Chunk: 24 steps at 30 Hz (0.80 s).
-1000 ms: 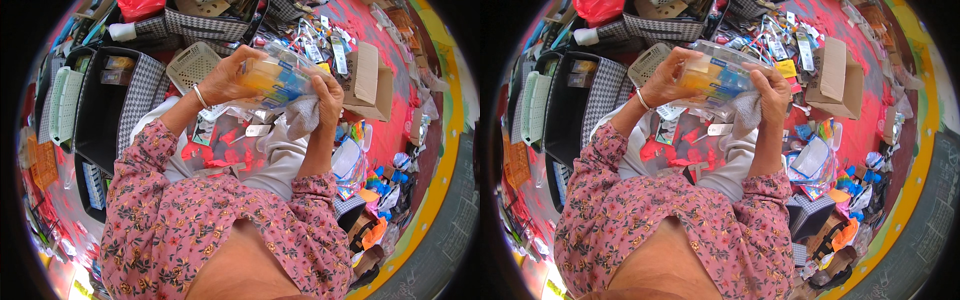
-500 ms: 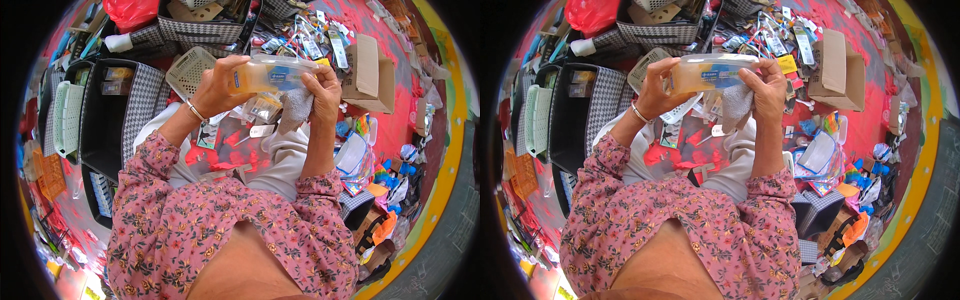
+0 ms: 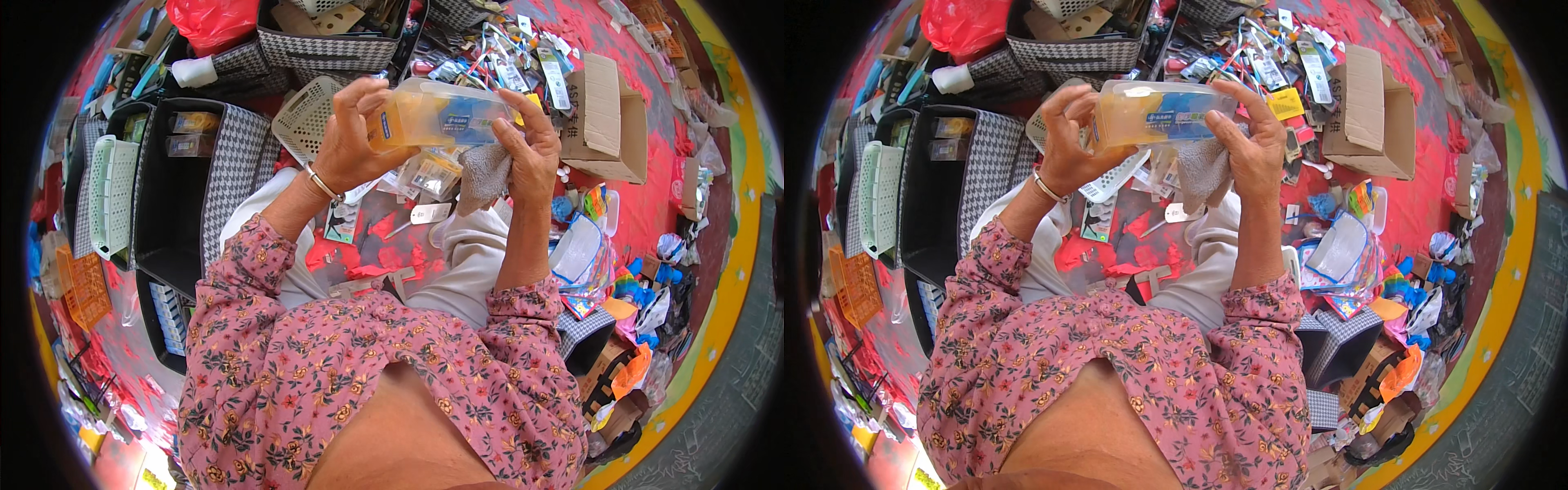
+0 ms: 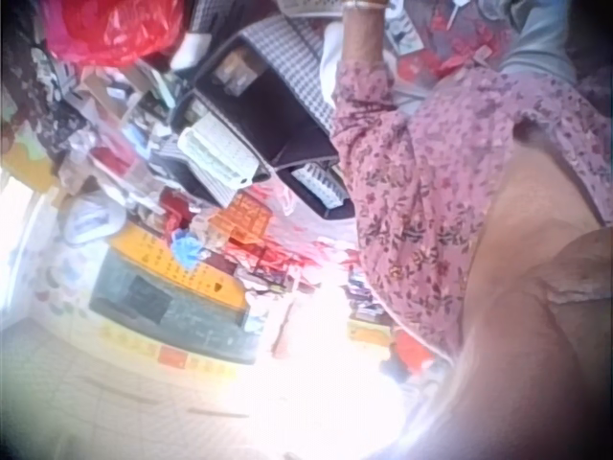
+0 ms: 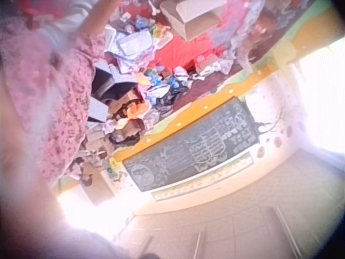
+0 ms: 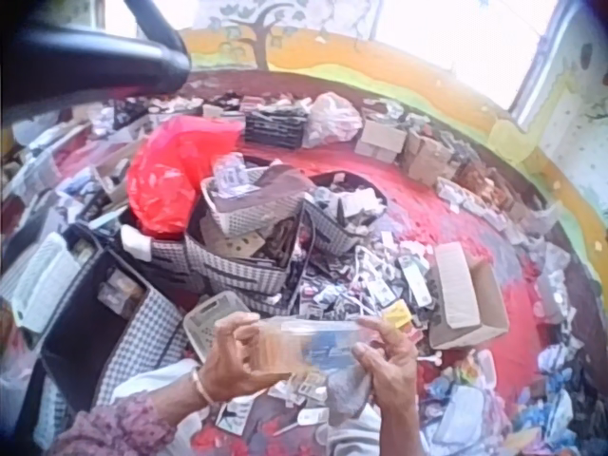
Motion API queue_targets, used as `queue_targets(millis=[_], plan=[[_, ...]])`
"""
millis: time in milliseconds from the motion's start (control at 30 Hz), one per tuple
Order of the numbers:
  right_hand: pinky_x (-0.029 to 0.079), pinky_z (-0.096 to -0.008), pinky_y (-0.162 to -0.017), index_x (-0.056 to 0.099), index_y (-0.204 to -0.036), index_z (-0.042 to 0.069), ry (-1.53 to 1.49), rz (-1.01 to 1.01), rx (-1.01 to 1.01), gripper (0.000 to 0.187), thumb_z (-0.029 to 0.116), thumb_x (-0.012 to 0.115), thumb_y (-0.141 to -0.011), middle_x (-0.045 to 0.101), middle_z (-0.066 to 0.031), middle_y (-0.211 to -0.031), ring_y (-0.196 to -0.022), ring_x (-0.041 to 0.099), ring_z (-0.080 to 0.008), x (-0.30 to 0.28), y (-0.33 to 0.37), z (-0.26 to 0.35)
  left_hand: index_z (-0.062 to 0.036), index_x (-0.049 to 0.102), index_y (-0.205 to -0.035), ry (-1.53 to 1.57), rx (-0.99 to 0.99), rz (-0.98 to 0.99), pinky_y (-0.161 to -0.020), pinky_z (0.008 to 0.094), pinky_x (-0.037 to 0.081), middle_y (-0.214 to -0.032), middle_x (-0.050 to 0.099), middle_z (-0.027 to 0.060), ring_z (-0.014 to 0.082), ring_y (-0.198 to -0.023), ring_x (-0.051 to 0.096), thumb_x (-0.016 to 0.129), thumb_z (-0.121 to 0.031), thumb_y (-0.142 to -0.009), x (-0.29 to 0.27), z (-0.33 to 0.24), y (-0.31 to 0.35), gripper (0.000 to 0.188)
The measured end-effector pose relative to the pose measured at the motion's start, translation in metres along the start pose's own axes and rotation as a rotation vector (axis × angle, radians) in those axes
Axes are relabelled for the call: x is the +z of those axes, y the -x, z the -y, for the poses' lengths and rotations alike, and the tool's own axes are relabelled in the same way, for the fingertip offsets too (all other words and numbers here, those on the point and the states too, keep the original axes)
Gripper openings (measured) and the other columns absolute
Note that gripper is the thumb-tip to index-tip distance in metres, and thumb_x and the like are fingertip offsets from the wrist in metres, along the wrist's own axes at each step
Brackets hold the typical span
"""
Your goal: The person sorts various retail items, including plastic containers, toothbrushes, and packaged goods, from a large pile on the floor into multiple baskets and containers.
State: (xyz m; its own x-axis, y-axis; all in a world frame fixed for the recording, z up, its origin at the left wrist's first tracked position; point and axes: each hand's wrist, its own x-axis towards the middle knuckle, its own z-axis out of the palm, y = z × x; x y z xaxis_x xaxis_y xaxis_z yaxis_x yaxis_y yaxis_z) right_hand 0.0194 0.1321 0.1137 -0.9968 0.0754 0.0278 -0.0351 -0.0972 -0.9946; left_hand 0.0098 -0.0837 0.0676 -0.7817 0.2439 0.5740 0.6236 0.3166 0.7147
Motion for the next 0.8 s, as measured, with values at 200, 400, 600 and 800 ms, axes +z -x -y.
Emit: queue_targets(millis=[200,400,600,800], plan=[[0.043,-0.0205,-0.072,0.059,-0.101,0.003,0.136,0.027,-0.143,0.028,0.005,0.065,-0.073,0.058,-0.004,-0.097,-0.084,0.055,-0.0091,-0.004,-0.001,-0.005,-0.0052,0.017,-0.129,0.331,-0.152,-0.007,-0.069,0.027,0.049,-0.096,0.055,0.0111,0.019,-0.084,0.06,0.078,-0.015,-0.06,-0.002,-0.003,-0.004,0.093],[0.043,-0.0216,-0.07,0.059,-0.097,0.002,0.024,0.006,0.066,0.026,0.004,0.065,-0.072,0.056,-0.007,-0.097,-0.084,0.053,-0.0094,0.002,0.001,-0.001,-0.0078,0.025,-0.128,0.222,-0.263,0.18,-0.08,0.029,0.045,-0.101,0.054,0.0074,0.016,-0.092,0.056,0.077,-0.008,-0.06,-0.01,-0.011,-0.009,0.086],[0.043,-0.0202,-0.066,0.053,-0.095,0.002,0.078,-0.081,0.053,0.034,0.004,0.07,-0.066,0.054,-0.0078,-0.092,-0.081,0.053,-0.0124,-0.001,-0.003,-0.006,-0.0086,0.023,-0.129,0.529,-0.188,0.038,-0.078,0.0269,0.045,-0.1,0.056,0.0109,0.0174,-0.092,0.056,0.073,-0.006,-0.065,0.002,-0.006,-0.005,0.082],[0.047,-0.0232,-0.068,0.044,-0.104,0.002,0.042,-0.072,0.179,0.053,0.004,0.072,-0.06,0.053,-0.0105,-0.091,-0.078,0.056,-0.0153,-0.007,-0.007,-0.005,-0.0087,0.031,-0.126,0.103,0.018,0.195,-0.074,0.0305,0.047,-0.105,0.052,0.0119,0.023,-0.09,0.055,0.073,-0.008,-0.064,-0.001,-0.007,-0.005,0.075]])
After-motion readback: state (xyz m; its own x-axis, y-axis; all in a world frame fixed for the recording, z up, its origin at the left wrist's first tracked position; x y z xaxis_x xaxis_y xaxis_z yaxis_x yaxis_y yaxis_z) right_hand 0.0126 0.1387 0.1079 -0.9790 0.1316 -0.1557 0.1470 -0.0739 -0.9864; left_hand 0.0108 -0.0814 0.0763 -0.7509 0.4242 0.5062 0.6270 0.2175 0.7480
